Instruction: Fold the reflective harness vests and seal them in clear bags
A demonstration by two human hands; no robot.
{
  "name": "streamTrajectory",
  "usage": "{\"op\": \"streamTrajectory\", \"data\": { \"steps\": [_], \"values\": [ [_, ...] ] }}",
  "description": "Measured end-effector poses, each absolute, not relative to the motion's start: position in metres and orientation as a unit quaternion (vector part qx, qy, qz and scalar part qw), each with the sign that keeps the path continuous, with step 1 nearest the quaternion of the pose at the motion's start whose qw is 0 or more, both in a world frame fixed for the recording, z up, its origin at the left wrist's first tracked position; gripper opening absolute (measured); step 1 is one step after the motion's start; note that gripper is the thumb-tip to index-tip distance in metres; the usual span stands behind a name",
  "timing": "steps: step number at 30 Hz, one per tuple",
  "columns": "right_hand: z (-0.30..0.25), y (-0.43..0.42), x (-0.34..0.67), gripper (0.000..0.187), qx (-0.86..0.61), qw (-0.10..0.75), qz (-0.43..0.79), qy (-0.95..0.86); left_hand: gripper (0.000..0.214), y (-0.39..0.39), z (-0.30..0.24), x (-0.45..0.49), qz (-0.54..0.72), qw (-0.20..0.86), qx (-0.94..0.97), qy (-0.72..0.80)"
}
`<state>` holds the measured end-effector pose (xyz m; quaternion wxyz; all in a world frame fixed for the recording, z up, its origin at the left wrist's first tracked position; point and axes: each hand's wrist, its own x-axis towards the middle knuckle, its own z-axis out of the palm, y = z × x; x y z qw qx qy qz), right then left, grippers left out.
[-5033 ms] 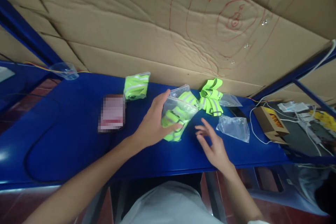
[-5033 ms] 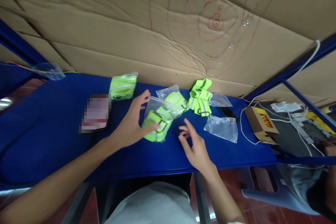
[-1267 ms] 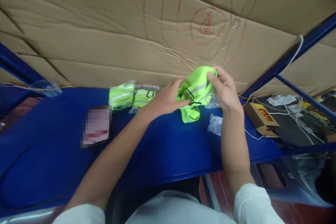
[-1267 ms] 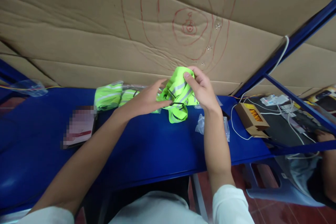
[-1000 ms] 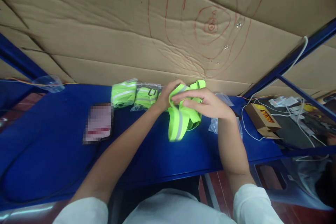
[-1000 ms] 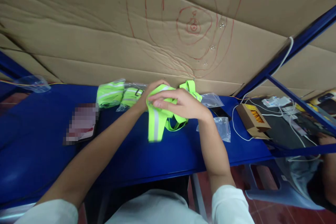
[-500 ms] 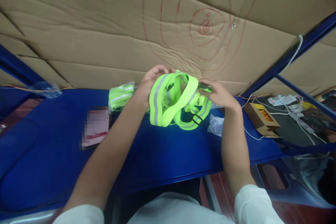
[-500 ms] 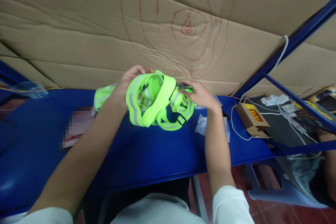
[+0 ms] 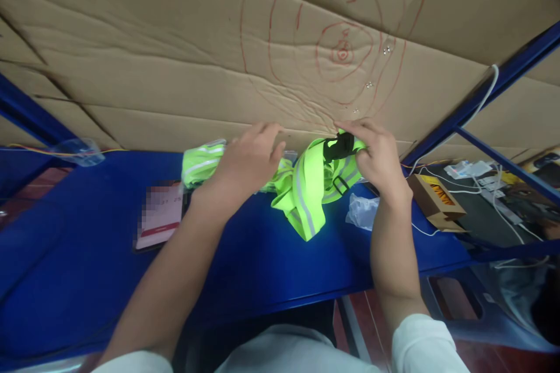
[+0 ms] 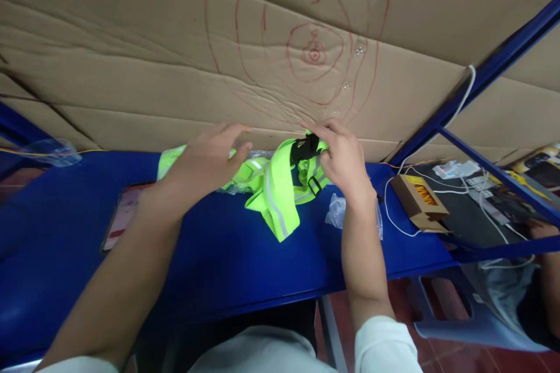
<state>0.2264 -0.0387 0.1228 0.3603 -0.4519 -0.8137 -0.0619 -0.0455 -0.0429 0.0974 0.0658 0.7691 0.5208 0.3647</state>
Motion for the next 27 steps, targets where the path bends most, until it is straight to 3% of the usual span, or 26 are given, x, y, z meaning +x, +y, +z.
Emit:
{"op": "streamTrajectory", "data": {
  "steps": [4, 8, 14, 18, 21, 24, 27],
  "values": [
    [0.123, -0.044, 0.222, 0.074, -0.443, 0.361, -0.072, -0.817, 0.016, -0.059, 0.113, -0.038, 0.438, 0.066, 0.754, 0.486],
    [0.125, -0.048, 0.214, 0.074, -0.385, 0.394, -0.033, -0.834, 0.035, -0.069, 0.105, -0.006, 0.417, 0.046, 0.817, 0.396],
    [0.12, -0.048, 0.201, 0.055, -0.406, 0.533, -0.032, -0.741, 0.032, -0.065, 0.083, 0.016, 0.455, 0.183, 0.808, 0.325],
    [0.114, -0.045, 0.191, 0.048, -0.404, 0.573, -0.026, -0.713, 0.023, -0.06, 0.083, 0.017, 0.483, 0.258, 0.785, 0.289],
    [0.116, -0.045, 0.192, 0.046, -0.397, 0.56, -0.021, -0.727, 0.021, -0.055, 0.083, 0.017, 0.507, 0.306, 0.749, 0.298],
    [0.123, -0.047, 0.199, 0.048, -0.389, 0.488, -0.001, -0.781, 0.02, -0.049, 0.08, 0.016, 0.531, 0.363, 0.7, 0.31],
    [0.131, -0.051, 0.209, 0.051, -0.375, 0.395, 0.022, -0.839, 0.019, -0.045, 0.079, 0.012, 0.543, 0.318, 0.7, 0.337]
  ]
}}
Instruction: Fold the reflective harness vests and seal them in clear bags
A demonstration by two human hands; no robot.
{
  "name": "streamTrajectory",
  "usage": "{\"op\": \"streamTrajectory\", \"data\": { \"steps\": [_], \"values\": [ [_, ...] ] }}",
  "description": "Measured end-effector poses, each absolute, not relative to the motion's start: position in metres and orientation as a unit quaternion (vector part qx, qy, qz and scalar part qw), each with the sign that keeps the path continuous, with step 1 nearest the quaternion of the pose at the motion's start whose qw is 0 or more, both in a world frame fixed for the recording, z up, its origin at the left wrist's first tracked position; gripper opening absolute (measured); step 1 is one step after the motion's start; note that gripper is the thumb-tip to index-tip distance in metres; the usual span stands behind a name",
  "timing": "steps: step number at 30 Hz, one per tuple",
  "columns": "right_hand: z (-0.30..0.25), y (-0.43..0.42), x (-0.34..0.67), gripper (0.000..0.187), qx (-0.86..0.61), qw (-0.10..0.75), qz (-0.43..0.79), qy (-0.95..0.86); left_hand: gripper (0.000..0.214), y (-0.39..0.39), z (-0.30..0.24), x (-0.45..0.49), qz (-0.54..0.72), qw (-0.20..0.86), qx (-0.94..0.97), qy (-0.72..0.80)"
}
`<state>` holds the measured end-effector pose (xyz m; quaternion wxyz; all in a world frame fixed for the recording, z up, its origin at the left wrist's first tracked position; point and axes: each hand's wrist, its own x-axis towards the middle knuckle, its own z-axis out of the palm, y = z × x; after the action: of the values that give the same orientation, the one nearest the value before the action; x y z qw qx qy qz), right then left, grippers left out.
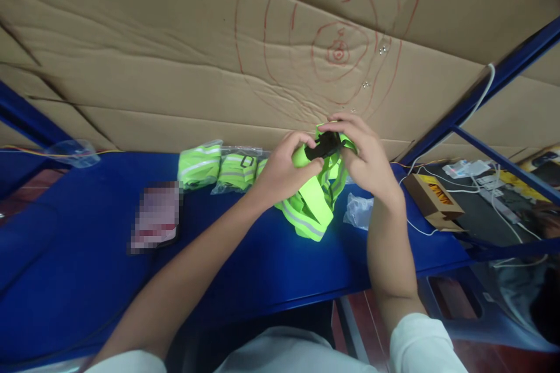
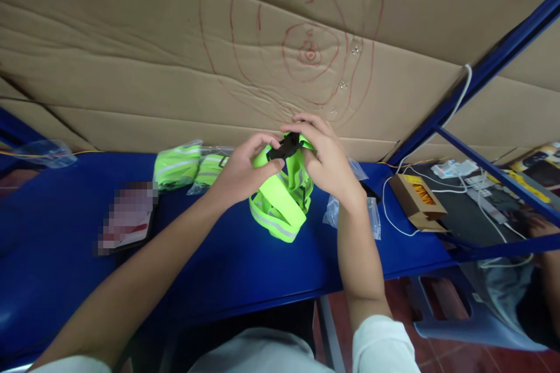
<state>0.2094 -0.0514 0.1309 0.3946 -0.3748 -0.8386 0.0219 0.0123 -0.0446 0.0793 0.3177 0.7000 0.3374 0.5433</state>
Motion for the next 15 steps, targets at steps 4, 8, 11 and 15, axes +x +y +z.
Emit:
{"op": "streamTrajectory", "data": {
  "steps": [4, 8, 11, 15],
  "values": [
    [0.131, -0.056, 0.215, 0.05, -0.393, 0.315, 0.01, -0.864, 0.024, -0.044, 0.087, 0.0, 0.533, 0.151, 0.762, 0.336],
    [0.119, -0.052, 0.2, 0.071, -0.392, 0.289, -0.009, -0.873, 0.028, -0.046, 0.091, -0.008, 0.486, 0.072, 0.805, 0.331],
    [0.109, -0.046, 0.187, 0.073, -0.406, 0.26, -0.012, -0.876, 0.027, -0.045, 0.089, -0.008, 0.459, 0.052, 0.813, 0.355],
    [0.105, -0.032, 0.194, 0.06, -0.428, 0.247, -0.021, -0.869, 0.024, -0.037, 0.09, -0.019, 0.431, 0.061, 0.819, 0.373]
  ]
}}
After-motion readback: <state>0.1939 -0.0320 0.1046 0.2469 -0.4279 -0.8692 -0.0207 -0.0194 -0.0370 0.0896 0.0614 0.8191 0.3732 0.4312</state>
